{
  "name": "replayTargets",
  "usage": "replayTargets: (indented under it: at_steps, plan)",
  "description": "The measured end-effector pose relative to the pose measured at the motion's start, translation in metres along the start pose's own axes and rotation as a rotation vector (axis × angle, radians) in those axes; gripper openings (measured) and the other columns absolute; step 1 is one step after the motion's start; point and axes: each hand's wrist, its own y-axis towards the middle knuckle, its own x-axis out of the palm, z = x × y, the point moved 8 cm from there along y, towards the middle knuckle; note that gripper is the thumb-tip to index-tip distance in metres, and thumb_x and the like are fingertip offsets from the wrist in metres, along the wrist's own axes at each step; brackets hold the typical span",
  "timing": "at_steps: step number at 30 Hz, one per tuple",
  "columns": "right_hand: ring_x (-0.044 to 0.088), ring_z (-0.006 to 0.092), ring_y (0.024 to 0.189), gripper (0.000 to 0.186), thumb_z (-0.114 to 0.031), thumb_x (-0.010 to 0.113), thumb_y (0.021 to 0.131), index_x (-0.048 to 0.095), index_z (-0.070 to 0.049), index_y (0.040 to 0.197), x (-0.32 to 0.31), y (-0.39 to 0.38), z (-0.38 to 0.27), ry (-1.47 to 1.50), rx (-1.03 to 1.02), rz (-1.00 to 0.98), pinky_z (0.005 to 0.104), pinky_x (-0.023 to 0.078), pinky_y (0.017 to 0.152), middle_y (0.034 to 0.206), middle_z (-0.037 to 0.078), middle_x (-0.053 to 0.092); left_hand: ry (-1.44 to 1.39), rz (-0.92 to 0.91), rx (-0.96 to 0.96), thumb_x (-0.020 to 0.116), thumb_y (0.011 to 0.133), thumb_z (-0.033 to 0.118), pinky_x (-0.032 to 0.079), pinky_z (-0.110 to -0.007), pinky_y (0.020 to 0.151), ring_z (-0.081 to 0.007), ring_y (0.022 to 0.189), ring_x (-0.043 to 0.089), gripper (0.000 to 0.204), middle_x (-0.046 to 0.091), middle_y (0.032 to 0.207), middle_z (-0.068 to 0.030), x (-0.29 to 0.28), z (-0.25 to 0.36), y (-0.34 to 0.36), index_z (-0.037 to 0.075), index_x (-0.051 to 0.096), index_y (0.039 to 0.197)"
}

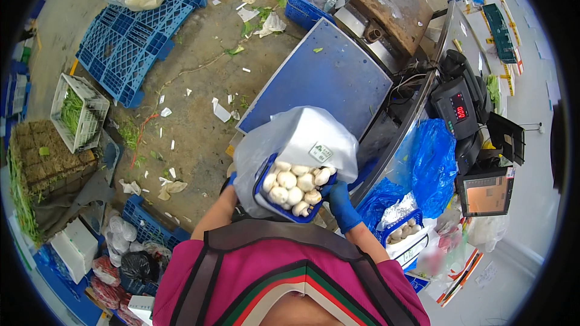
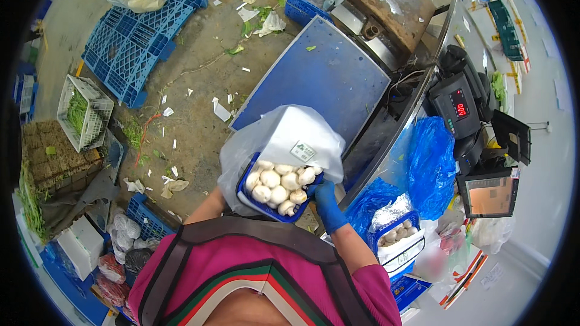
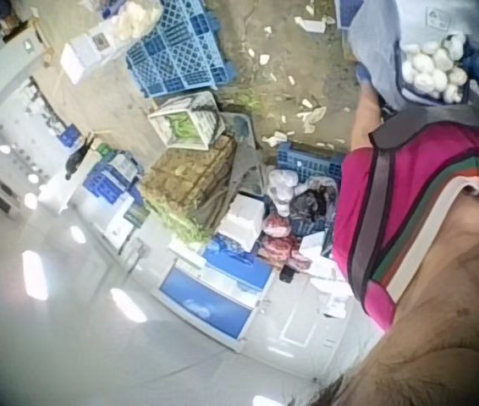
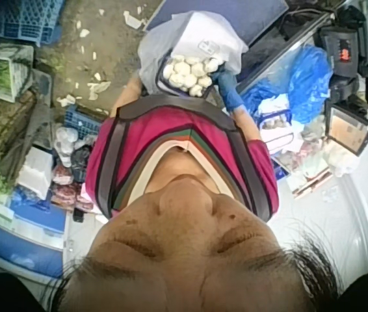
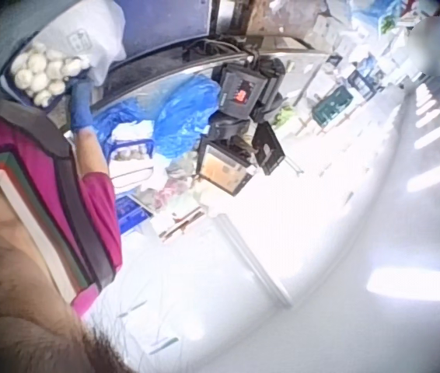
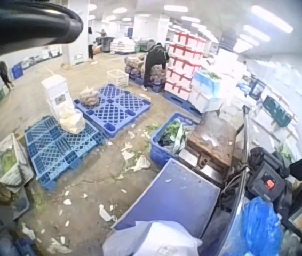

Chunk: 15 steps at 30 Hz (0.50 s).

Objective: The person packs mushrooms by transferring them from a blue bag into white foam trays, weighing the trays on a scale, and placing them into a clear plastic bag.

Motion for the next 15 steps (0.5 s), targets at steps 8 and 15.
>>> replayTargets:
  at_steps: [8,15]
  plan:
    - [0.056,0.0262,0.081,0.053,0.008,0.053,0.055,0.048,0.000,0.108,0.009,0.040,0.024,0.441,-0.017,-0.035,0.0354,0.050,0.065,0.094,0.010,0.055,0.226,-0.070,0.235,0.067,0.067,0.010,0.034,-0.038,0.092,-0.0261,0.119,0.031,0.085,0.028,0.131,-0.0147,0.088,0.081,-0.102,0.011,0.015,0.134]
    - [0.052,0.0318,0.094,0.059,0.005,0.048,0.053,0.045,-0.007,0.111,0.031,0.072,0.068,0.845,0.165,-0.161,0.0450,0.045,0.081,0.102,0.011,0.053,0.712,0.169,0.191,0.066,0.071,0.023,0.045,-0.030,0.074,-0.0175,0.078,0.059,0.038,0.062,0.090,-0.0104,0.129,0.116,-0.091,-0.001,0.056,0.099]
